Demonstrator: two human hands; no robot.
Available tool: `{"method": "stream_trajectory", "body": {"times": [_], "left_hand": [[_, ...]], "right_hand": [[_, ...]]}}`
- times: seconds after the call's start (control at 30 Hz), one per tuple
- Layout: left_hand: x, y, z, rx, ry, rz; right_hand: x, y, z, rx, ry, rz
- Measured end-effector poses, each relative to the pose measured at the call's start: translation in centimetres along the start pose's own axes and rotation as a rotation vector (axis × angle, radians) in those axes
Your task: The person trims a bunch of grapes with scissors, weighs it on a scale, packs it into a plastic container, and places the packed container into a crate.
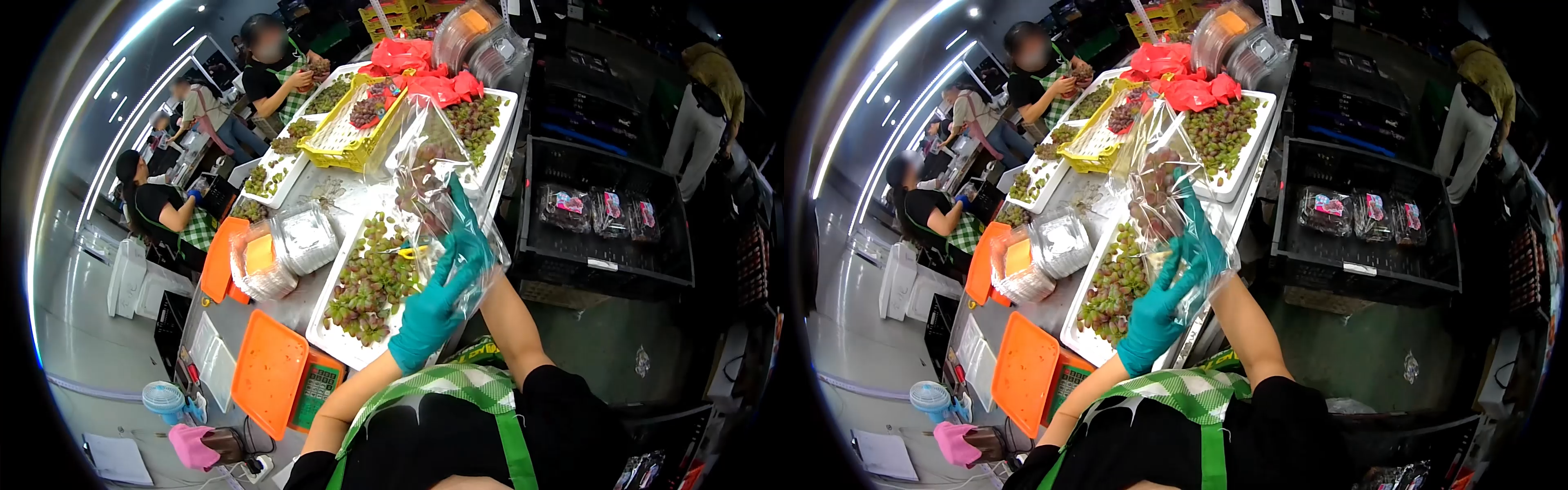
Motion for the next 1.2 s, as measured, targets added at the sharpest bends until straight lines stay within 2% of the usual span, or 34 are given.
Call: {"method": "stream_trajectory", "body": {"times": [0.03, 0.1, 0.13, 0.17, 0.2, 0.27, 0.33, 0.4, 0.43, 0.47, 0.5, 0.53, 0.57, 0.6, 0.63, 0.7, 0.77, 0.83, 0.87, 0.9, 0.97, 1.03, 1.1, 1.17, 1.2], "left_hand": [[0.0, 0.5, -0.5, -0.075, 0.017, 0.084], [0.3, 1.9, -0.3, -0.009, 0.2, 0.07], [0.1, 2.7, 0.3, -0.099, 0.298, 0.039], [-0.2, 3.8, 2.0, -0.091, 0.358, -0.054], [-0.2, 5.3, 4.1, -0.291, 0.516, -0.082], [-0.1, 7.7, 6.5, -0.483, 0.794, -0.088], [-0.1, 9.2, 7.1, -0.459, 1.039, -0.048], [-1.7, 9.3, 6.7, -0.502, 0.741, 0.329], [-2.4, 10.1, 7.7, -0.508, 0.605, 0.51], [-3.6, 10.6, 10.9, -0.548, 0.78, 0.34], [-6.7, 8.7, 11.2, -0.368, 0.742, 0.02], [-9.3, 7.1, 10.3, -0.44, 0.933, -0.209], [-11.4, 5.6, 8.9, -0.477, 0.905, -0.466], [-12.3, 4.9, 8.7, -0.392, 0.947, -0.475], [-12.4, 4.2, 8.6, -0.352, 1.014, -0.572], [-9.9, 4.1, 13.4, -0.514, 1.463, -0.556], [-9.7, 4.7, 12.7, -0.224, 1.635, -0.678], [-10.0, 5.9, 11.6, -0.043, 1.722, -0.933], [-9.7, 6.7, 12.1, 0.012, 1.776, -0.744], [-9.3, 7.8, 13.5, -0.026, 1.765, -0.843], [-9.1, 9.3, 14.5, -0.098, 1.723, -0.957], [-9.6, 10.2, 14.5, -0.199, 1.614, -1.045], [-10.0, 11.5, 15.3, -0.305, 1.513, -1.166], [-11.0, 12.9, 17.2, -0.333, 1.448, -1.279], [-11.6, 13.3, 17.7, -0.33, 1.397, -1.346]], "right_hand": [[-0.1, -0.5, 0.0, 0.014, 0.023, -0.003], [0.1, -1.7, -0.2, 0.053, 0.056, -0.005], [0.1, -2.1, -0.5, 0.071, 0.08, -0.008], [0.1, -2.8, -0.6, 0.093, 0.097, -0.005], [0.2, -3.2, -0.8, 0.109, 0.113, -0.005], [0.4, -3.8, -1.4, 0.163, 0.138, -0.004], [0.9, -4.0, -1.9, 0.225, 0.154, -0.005], [2.6, -2.9, -1.7, 0.328, 0.123, -0.032], [2.7, -3.1, -1.7, 0.207, 0.246, -0.001], [2.8, -3.3, -1.7, 0.083, 0.367, 0.014], [3.7, -2.6, -2.4, 0.228, 0.308, 0.083], [4.6, -1.7, -3.0, 0.376, 0.259, 0.146], [5.7, -1.8, -3.0, 0.23, 0.374, 0.188], [6.3, -1.1, -4.0, 0.271, 0.387, 0.155], [6.8, -0.5, -4.8, 0.309, 0.401, 0.122], [9.0, -0.4, -5.8, 0.022, 0.924, 0.379], [11.7, 1.3, -6.8, -0.227, 1.137, 0.6], [12.8, 2.7, -7.1, -0.118, 1.336, 0.661], [13.3, 3.4, -7.0, -0.098, 1.46, 0.668], [13.7, 4.2, -7.0, -0.078, 1.583, 0.68], [14.2, 5.5, -5.8, -0.337, 1.609, 0.758], [12.9, 7.2, -5.0, -0.112, 1.68, 0.741], [13.4, 9.4, -2.5, -0.31, 1.882, 0.823], [14.5, 10.4, 0.7, -0.2, 1.693, 0.845], [14.6, 10.3, 2.3, -0.211, 1.653, 0.742]]}}
Point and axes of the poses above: each hand's wrist, its own y-axis away from the middle knuckle, its own x-axis out of the palm, z = x × y, the point moved 6 cm from there along -y, towards the middle knuckle, and after that the axes turned 8 degrees about y, right-handed, at the moved point
